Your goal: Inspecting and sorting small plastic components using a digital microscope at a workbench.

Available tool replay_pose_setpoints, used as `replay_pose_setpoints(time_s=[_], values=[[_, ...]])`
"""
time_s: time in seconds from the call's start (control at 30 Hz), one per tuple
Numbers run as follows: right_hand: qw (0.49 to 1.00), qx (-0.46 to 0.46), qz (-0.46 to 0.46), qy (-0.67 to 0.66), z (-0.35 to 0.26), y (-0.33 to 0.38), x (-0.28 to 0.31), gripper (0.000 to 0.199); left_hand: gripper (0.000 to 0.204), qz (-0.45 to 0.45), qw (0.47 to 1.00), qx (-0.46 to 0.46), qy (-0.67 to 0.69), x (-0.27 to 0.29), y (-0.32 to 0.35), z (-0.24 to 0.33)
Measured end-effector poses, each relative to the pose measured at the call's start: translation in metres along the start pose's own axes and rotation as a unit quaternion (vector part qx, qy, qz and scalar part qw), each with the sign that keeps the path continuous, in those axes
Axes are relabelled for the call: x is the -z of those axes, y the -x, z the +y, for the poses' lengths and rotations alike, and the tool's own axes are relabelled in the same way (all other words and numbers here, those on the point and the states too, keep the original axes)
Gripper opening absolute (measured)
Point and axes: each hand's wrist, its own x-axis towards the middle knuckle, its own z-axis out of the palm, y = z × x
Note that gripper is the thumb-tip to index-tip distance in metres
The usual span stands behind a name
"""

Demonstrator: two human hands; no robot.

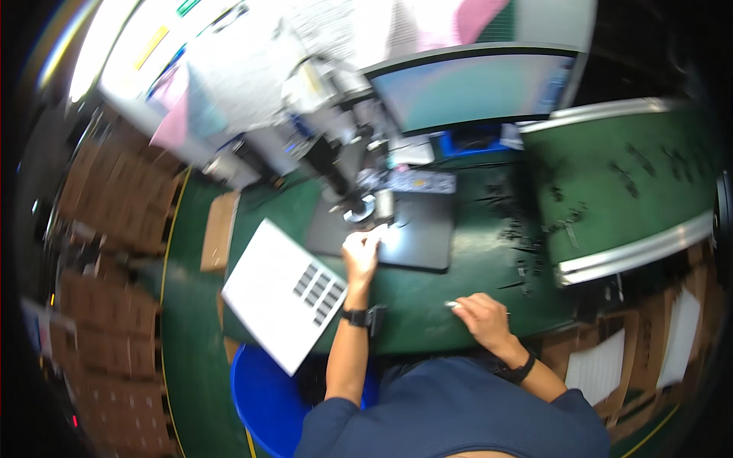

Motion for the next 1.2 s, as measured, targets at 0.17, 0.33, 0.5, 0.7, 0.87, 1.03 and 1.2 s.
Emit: replay_pose_setpoints(time_s=[0.17,0.33,0.5,0.7,0.87,1.03,1.2], values=[[1.0,-0.002,-0.005,-0.026,-0.002,0.0,-0.002,0.014,0.024,-0.041,0.992,0.099,0.068,0.048,0.044,0.017],[0.999,0.012,-0.022,-0.028,-0.001,-0.003,0.0,0.015,0.017,0.154,0.979,0.127,-0.032,0.132,0.096,-0.022],[0.999,0.009,-0.034,-0.027,0.001,-0.006,0.001,0.014,0.012,0.156,0.956,0.198,-0.15,0.188,0.134,-0.035],[0.998,0.009,-0.05,-0.03,0.0,-0.008,-0.001,0.014,0.008,0.169,0.952,0.103,-0.233,0.181,0.145,-0.037],[0.998,-0.012,-0.034,-0.048,-0.002,-0.002,0.002,0.016,0.009,0.151,0.963,0.065,-0.213,0.177,0.152,-0.031],[0.999,0.031,-0.035,-0.005,-0.003,-0.003,-0.002,0.017,0.01,0.147,0.95,-0.011,-0.275,0.179,0.158,-0.055],[0.999,0.027,-0.025,-0.023,0.007,0.0,0.009,0.019,0.007,0.127,0.898,-0.046,-0.418,0.164,0.164,-0.04]])
